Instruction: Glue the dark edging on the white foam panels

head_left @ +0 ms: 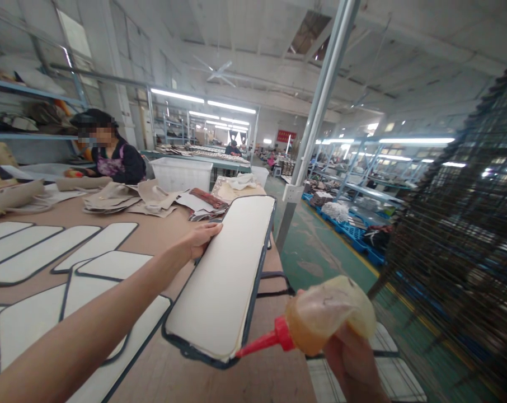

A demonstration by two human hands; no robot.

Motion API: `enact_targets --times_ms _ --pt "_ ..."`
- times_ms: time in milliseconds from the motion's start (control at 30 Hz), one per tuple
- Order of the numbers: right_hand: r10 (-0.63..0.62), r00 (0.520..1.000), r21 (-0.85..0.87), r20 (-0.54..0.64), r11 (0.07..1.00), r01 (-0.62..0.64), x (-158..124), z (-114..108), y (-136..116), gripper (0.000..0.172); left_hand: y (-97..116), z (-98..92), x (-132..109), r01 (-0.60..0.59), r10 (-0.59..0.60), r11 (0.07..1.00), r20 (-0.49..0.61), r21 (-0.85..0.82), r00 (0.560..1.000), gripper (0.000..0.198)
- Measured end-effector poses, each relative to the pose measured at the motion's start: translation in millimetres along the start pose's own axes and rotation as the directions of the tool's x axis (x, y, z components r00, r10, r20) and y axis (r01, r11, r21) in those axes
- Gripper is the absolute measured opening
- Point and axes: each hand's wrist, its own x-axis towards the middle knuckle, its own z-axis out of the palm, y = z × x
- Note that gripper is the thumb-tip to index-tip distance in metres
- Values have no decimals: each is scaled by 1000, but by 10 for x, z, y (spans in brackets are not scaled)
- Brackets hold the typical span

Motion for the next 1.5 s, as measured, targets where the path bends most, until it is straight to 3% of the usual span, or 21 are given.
enact_targets --times_ms 100,267,433,567,667,833,933,1100,1233,1367,1500 --pt "-31 999 39 -16 999 32 70 87 -63 55 0 -37 6 -33 32 999 -17 -9 999 9" --pt "-303 934 7 -189 951 310 482 260 -281 50 -91 -98 -87 -48 48 999 -10 5 999 3" --pt "-438 894 -66 -95 899 433 841 291 -363 39 -202 -113 -211 -17 15 999 55 31 998 20" --pt "-430 900 -80 -75 902 424 921 248 -352 38 -230 -145 -236 -8 6 1000 98 12 995 40" --pt "-394 917 -90 -68 917 388 833 201 -280 40 -230 -193 -208 0 0 1000 97 2 995 49" --pt "-211 977 -69 -7 975 210 412 127 87 48 -236 -248 -138 -21 20 999 46 28 999 40" --pt "-174 984 -38 45 984 176 273 104 207 54 -267 -279 -127 -43 42 998 18 46 999 34" --pt "-342 938 -39 -65 940 340 631 152 -165 39 -333 -311 -214 -14 12 998 32 69 999 41" --pt "-446 886 -54 -125 895 443 965 219 -416 40 -336 -270 -314 20 -20 998 -10 55 1000 46" --pt "-421 900 -65 -114 907 416 987 207 -363 40 -308 -218 -366 44 -44 999 1 32 999 47" --pt "-329 943 -61 -56 943 326 739 140 -167 38 -312 -249 -333 41 -41 999 1 18 999 44"
